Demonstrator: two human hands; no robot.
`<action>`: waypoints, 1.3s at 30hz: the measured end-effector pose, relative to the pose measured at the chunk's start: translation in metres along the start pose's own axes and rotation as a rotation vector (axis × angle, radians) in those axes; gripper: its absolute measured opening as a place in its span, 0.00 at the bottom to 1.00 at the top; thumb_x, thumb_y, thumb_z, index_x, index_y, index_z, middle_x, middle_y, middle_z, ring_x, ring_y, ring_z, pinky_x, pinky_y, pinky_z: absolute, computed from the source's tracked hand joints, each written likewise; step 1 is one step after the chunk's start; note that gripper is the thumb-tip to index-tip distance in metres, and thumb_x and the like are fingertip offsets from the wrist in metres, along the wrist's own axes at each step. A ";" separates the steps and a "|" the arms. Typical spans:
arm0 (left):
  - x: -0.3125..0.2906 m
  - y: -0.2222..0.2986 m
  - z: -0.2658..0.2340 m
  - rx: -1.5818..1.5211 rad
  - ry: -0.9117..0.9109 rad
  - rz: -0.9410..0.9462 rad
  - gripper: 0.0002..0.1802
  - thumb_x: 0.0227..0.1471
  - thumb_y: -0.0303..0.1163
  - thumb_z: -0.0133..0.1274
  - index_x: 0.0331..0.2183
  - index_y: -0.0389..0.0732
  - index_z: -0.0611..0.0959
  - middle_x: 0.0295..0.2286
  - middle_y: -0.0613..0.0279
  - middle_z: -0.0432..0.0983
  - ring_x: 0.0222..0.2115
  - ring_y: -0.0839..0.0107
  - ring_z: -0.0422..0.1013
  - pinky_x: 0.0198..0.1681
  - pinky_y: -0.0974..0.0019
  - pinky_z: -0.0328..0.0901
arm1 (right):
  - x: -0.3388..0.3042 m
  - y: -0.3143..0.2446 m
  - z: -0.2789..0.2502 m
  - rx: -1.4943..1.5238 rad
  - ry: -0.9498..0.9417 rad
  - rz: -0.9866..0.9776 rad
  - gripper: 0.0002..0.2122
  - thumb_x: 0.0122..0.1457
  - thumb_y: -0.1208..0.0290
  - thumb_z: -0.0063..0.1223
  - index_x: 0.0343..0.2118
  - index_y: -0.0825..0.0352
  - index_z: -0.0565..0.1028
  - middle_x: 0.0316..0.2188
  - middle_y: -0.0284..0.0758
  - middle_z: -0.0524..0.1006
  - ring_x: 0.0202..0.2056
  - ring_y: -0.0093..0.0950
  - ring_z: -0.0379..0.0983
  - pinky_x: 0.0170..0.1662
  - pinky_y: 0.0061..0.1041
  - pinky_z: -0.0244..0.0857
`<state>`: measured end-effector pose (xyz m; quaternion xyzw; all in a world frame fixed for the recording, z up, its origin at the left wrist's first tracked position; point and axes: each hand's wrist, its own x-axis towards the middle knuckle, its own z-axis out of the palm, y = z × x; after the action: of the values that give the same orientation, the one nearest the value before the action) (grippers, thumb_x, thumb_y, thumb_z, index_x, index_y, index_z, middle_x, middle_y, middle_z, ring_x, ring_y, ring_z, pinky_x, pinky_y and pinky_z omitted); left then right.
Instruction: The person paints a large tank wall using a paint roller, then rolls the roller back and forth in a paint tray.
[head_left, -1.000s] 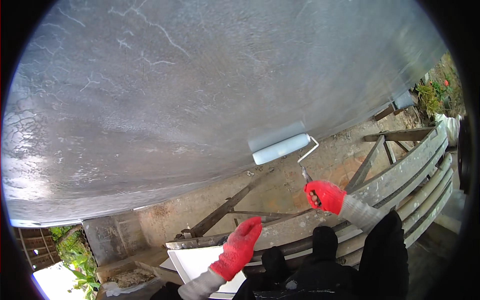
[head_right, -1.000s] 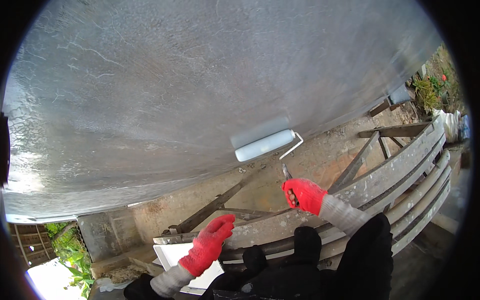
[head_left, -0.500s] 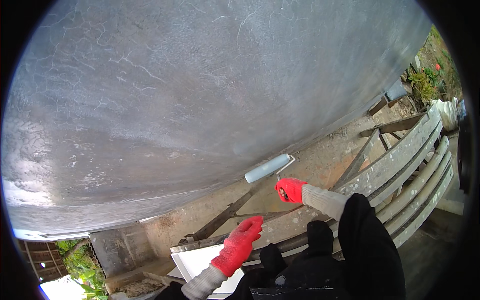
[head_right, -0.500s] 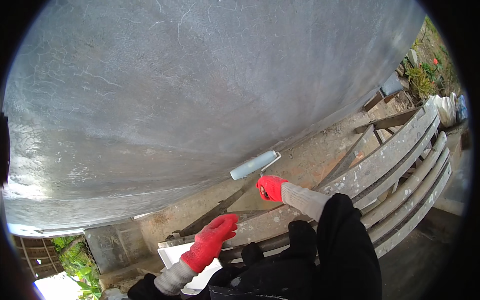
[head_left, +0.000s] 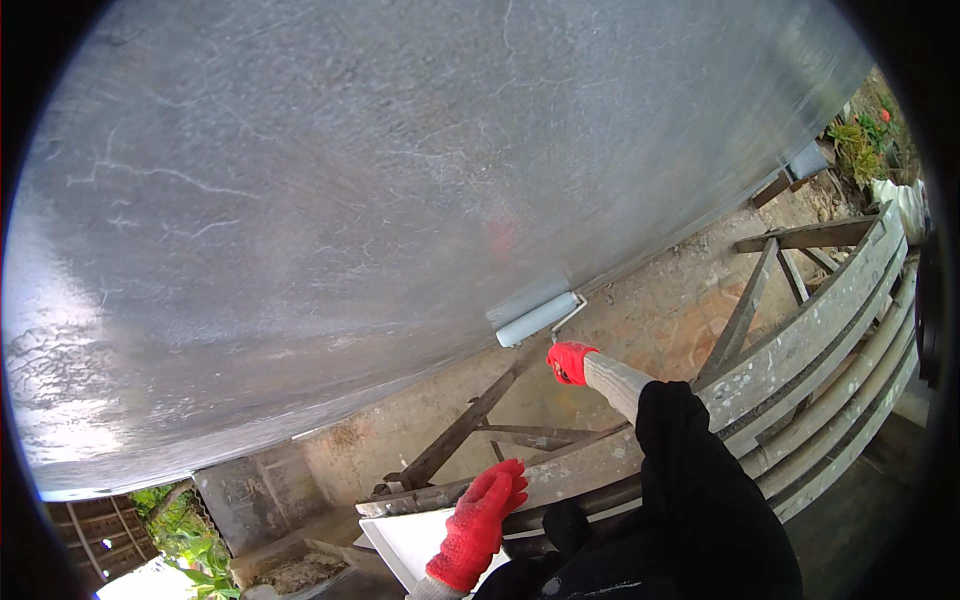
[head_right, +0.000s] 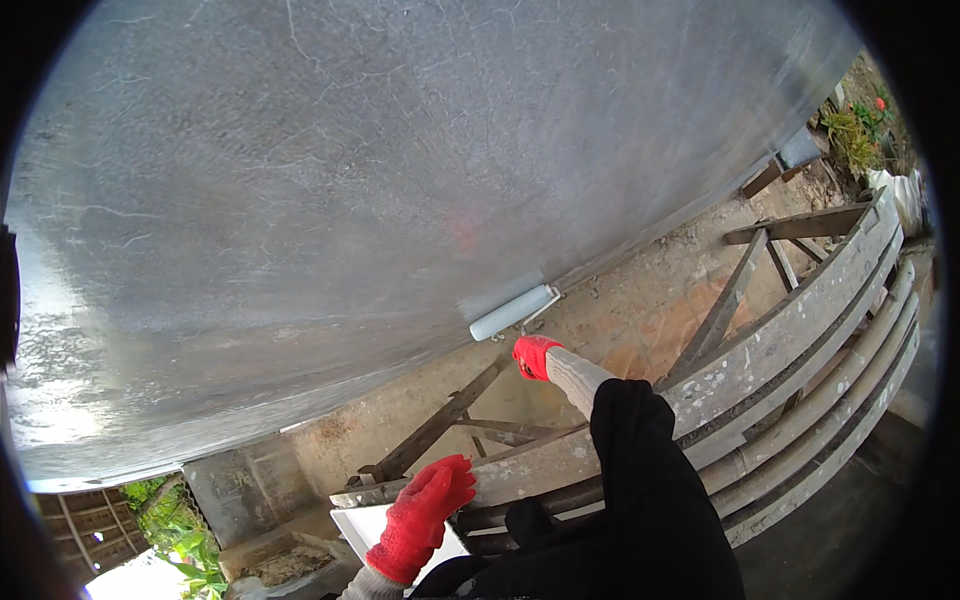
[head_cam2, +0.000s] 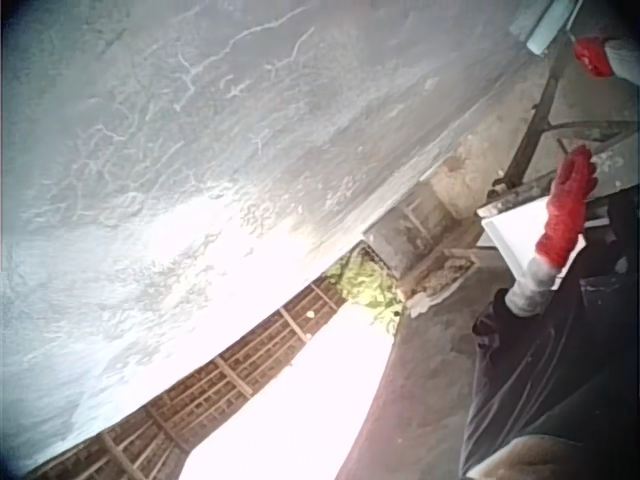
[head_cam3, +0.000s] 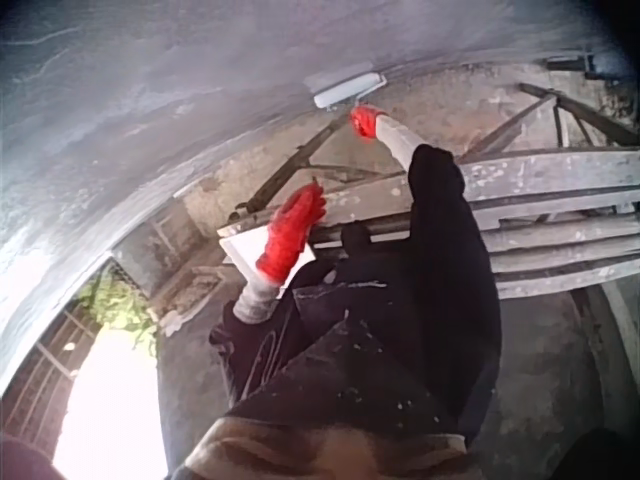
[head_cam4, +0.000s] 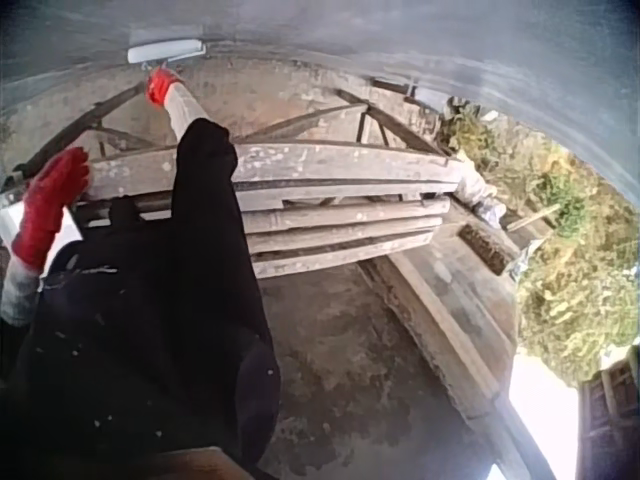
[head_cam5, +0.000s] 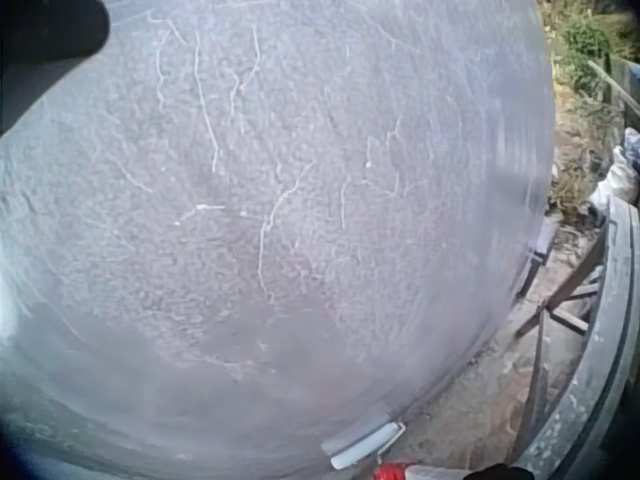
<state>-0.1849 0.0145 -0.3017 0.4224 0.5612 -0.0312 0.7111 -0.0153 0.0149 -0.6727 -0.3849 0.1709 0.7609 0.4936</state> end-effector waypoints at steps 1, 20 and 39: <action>0.001 0.000 0.000 -0.018 -0.004 -0.018 0.25 0.57 0.41 0.43 0.50 0.34 0.67 0.47 0.54 0.67 0.48 0.63 0.65 0.52 0.62 0.60 | 0.006 0.006 -0.008 0.007 0.008 0.002 0.08 0.48 0.78 0.42 0.15 0.63 0.62 0.08 0.29 0.59 0.10 0.21 0.56 0.13 0.21 0.50; 0.006 0.000 0.009 0.028 0.006 0.002 0.22 0.58 0.37 0.43 0.49 0.34 0.68 0.46 0.54 0.68 0.46 0.63 0.66 0.50 0.61 0.61 | 0.045 0.046 -0.036 -1.095 -0.048 -0.592 0.12 0.40 0.76 0.51 0.09 0.65 0.60 0.09 0.37 0.60 0.12 0.28 0.59 0.15 0.29 0.51; 0.047 -0.002 0.034 0.101 -0.062 -0.065 0.20 0.59 0.36 0.41 0.49 0.35 0.68 0.47 0.56 0.67 0.47 0.65 0.65 0.51 0.63 0.60 | 0.022 -0.019 -0.126 -0.937 0.269 -0.332 0.11 0.44 0.76 0.47 0.09 0.64 0.61 0.10 0.40 0.57 0.12 0.29 0.55 0.15 0.29 0.52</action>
<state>-0.1423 0.0113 -0.3412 0.4380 0.5500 -0.0957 0.7046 0.0489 -0.0434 -0.7687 -0.6811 -0.1898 0.6111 0.3559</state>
